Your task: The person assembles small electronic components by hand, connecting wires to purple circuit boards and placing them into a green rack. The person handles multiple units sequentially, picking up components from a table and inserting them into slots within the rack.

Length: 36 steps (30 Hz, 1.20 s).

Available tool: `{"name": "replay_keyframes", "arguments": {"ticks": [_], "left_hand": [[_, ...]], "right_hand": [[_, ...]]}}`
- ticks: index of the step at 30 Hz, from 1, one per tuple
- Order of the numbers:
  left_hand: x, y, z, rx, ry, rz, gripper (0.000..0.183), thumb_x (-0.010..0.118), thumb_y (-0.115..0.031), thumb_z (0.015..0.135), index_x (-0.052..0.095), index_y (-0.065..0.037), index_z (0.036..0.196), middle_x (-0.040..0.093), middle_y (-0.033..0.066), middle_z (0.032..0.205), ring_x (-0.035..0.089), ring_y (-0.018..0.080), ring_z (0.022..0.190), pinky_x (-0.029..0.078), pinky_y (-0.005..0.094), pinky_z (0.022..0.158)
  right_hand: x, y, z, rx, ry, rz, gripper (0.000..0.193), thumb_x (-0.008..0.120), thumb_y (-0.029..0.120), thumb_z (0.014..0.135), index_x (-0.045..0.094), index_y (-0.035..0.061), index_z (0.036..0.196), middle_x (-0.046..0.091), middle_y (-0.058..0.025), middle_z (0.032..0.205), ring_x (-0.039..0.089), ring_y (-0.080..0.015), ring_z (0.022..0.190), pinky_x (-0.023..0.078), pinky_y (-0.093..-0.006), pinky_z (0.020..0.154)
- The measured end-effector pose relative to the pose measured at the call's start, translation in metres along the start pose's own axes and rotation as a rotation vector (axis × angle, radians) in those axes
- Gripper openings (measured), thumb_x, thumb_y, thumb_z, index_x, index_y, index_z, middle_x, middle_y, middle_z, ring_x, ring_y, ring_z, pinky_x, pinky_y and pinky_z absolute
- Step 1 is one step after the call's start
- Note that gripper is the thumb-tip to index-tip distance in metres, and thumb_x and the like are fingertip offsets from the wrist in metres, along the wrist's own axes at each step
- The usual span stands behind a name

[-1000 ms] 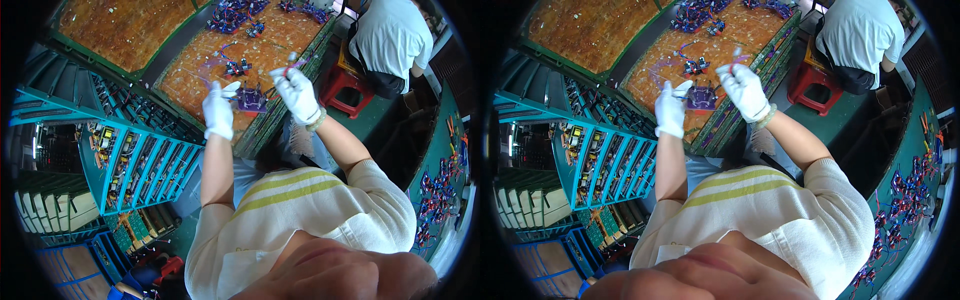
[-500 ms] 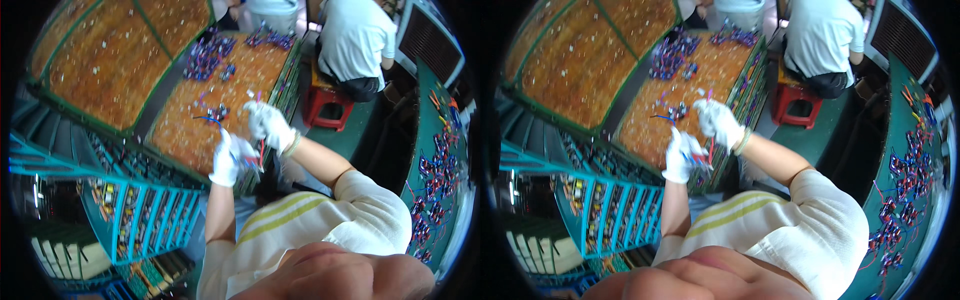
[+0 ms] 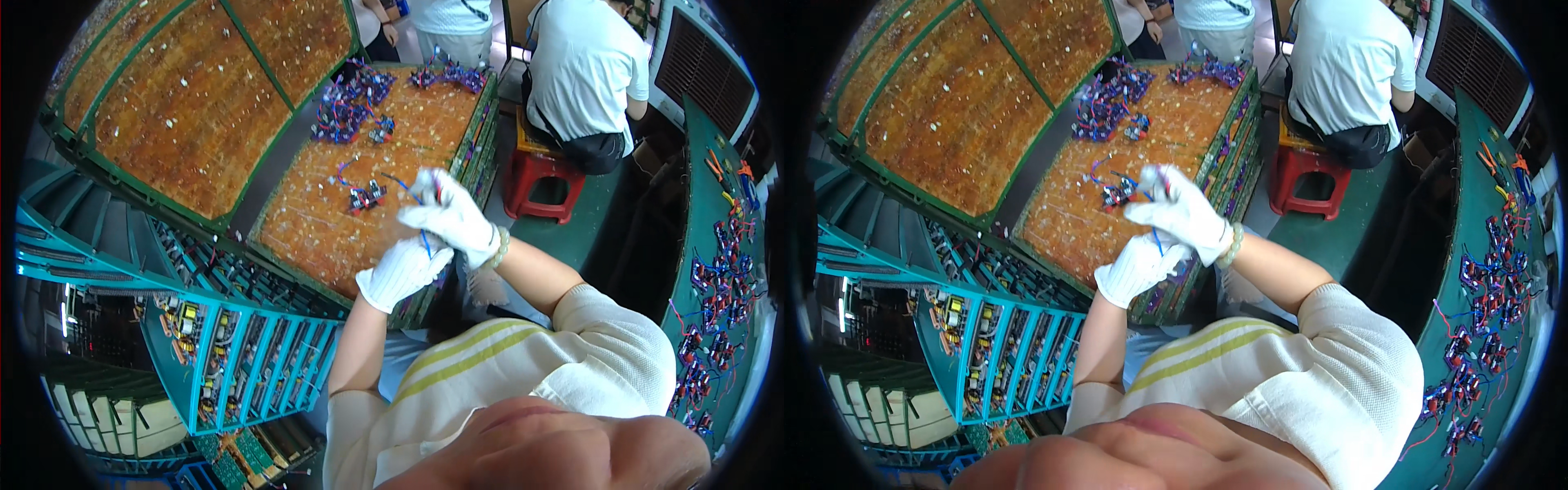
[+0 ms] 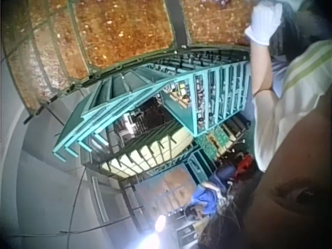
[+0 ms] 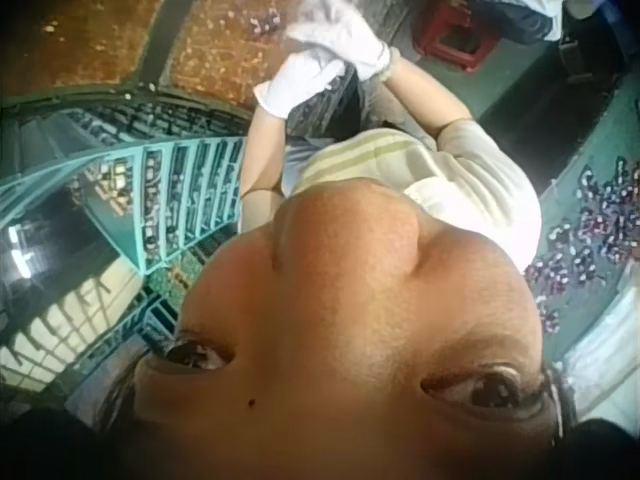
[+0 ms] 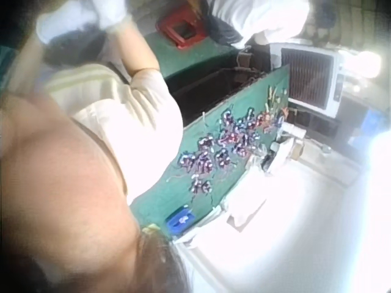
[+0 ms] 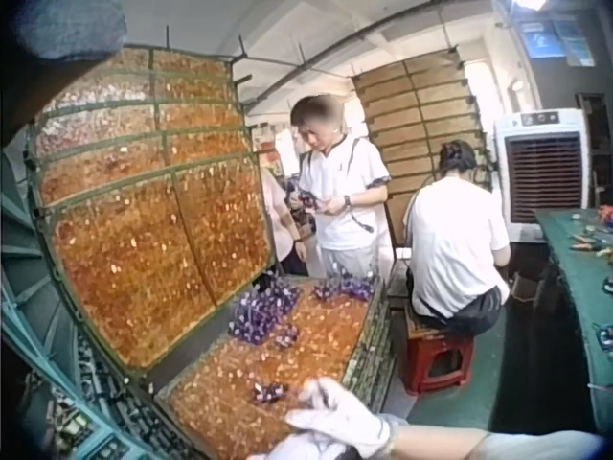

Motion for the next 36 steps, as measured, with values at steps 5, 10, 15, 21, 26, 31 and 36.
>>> {"name": "replay_keyframes", "arguments": {"ticks": [5, 10, 15, 21, 26, 31, 36], "left_hand": [[-0.012, -0.026, 0.005, 0.209, -0.214, 0.027, 0.026, 0.067, -0.03, 0.085, 0.059, -0.008, 0.074, 0.057, 0.0103, 0.062, 0.059, 0.0285, 0.051, 0.048, 0.0394, 0.049], [-0.038, -0.017, -0.007, 0.114, -0.643, 0.022, 0.036, 0.081, -0.021, 0.072, 0.05, -0.007, 0.063, 0.06, 0.0117, 0.096, 0.06, 0.0309, 0.091, 0.048, 0.0484, 0.087], [-0.011, 0.007, -0.009, -0.231, -0.429, -0.105, 0.028, 0.073, -0.026, 0.081, 0.061, -0.005, 0.069, 0.062, 0.0124, 0.121, 0.057, 0.033, 0.111, 0.03, 0.0557, 0.107], [0.015, 0.005, -0.01, -0.254, -0.371, -0.347, 0.027, 0.07, -0.026, 0.084, 0.068, -0.006, 0.102, 0.063, 0.0112, 0.122, 0.057, 0.0308, 0.114, 0.032, 0.0556, 0.106], [0.007, 0.002, -0.007, -0.178, -0.448, -0.28, 0.032, 0.074, -0.018, 0.08, 0.05, -0.003, 0.065, 0.057, 0.0177, 0.085, 0.056, 0.0379, 0.079, 0.044, 0.0445, 0.067], [0.006, 0.004, -0.004, -0.105, -0.492, -0.288, 0.032, 0.073, -0.019, 0.082, 0.052, -0.004, 0.065, 0.057, 0.016, 0.076, 0.057, 0.0343, 0.071, 0.046, 0.0403, 0.061], [0.034, 0.017, -0.024, -0.822, -0.229, -1.354, 0.042, 0.049, -0.042, 0.099, 0.065, -0.003, 0.093, 0.067, 0.0082, 0.096, 0.066, 0.0123, 0.083, 0.054, 0.0294, 0.073]], "right_hand": [[-0.004, -0.002, -0.004, -0.111, 0.183, -0.133, 0.022, 0.063, 0.014, 0.092, 0.06, 0.0031, 0.112, 0.063, -0.0029, 0.101, 0.056, -0.0091, 0.094, 0.045, -0.0254, 0.082], [-0.015, 0.009, -0.009, -0.233, 0.283, -0.438, 0.028, 0.046, 0.021, 0.101, 0.064, 0.0008, 0.094, 0.065, -0.0069, 0.095, 0.059, -0.0163, 0.087, 0.048, -0.031, 0.078], [-0.017, 0.002, -0.008, -0.353, 0.267, -0.55, 0.031, 0.043, 0.022, 0.103, 0.063, 0.0002, 0.093, 0.064, -0.0085, 0.093, 0.062, -0.0174, 0.084, 0.05, -0.0305, 0.076], [-0.016, 0.001, -0.009, -0.338, 0.335, -0.401, 0.034, 0.046, 0.03, 0.102, 0.063, 0.0018, 0.091, 0.067, -0.0075, 0.09, 0.064, -0.018, 0.083, 0.044, -0.0358, 0.096], [-0.018, 0.0, -0.011, -0.447, 0.407, -0.438, 0.02, 0.05, 0.02, 0.097, 0.063, 0.0053, 0.09, 0.066, -0.0106, 0.094, 0.063, -0.0279, 0.087, 0.044, -0.0386, 0.095], [-0.024, -0.008, -0.009, -0.363, 0.401, -0.322, 0.02, 0.053, 0.021, 0.096, 0.064, 0.004, 0.095, 0.066, -0.0103, 0.097, 0.063, -0.0248, 0.089, 0.045, -0.0358, 0.091], [-0.016, -0.004, 0.011, -0.029, 0.191, -0.262, 0.049, 0.061, 0.029, 0.095, 0.05, -0.0016, 0.132, 0.063, -0.0097, 0.114, 0.056, -0.0096, 0.084, 0.048, -0.0267, 0.081]]}}
Point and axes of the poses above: each hand's wrist, its own z-axis towards the middle knuckle, its own x-axis out of the palm, y = z × x, the point moved 5 cm from there along z, towards the middle knuckle
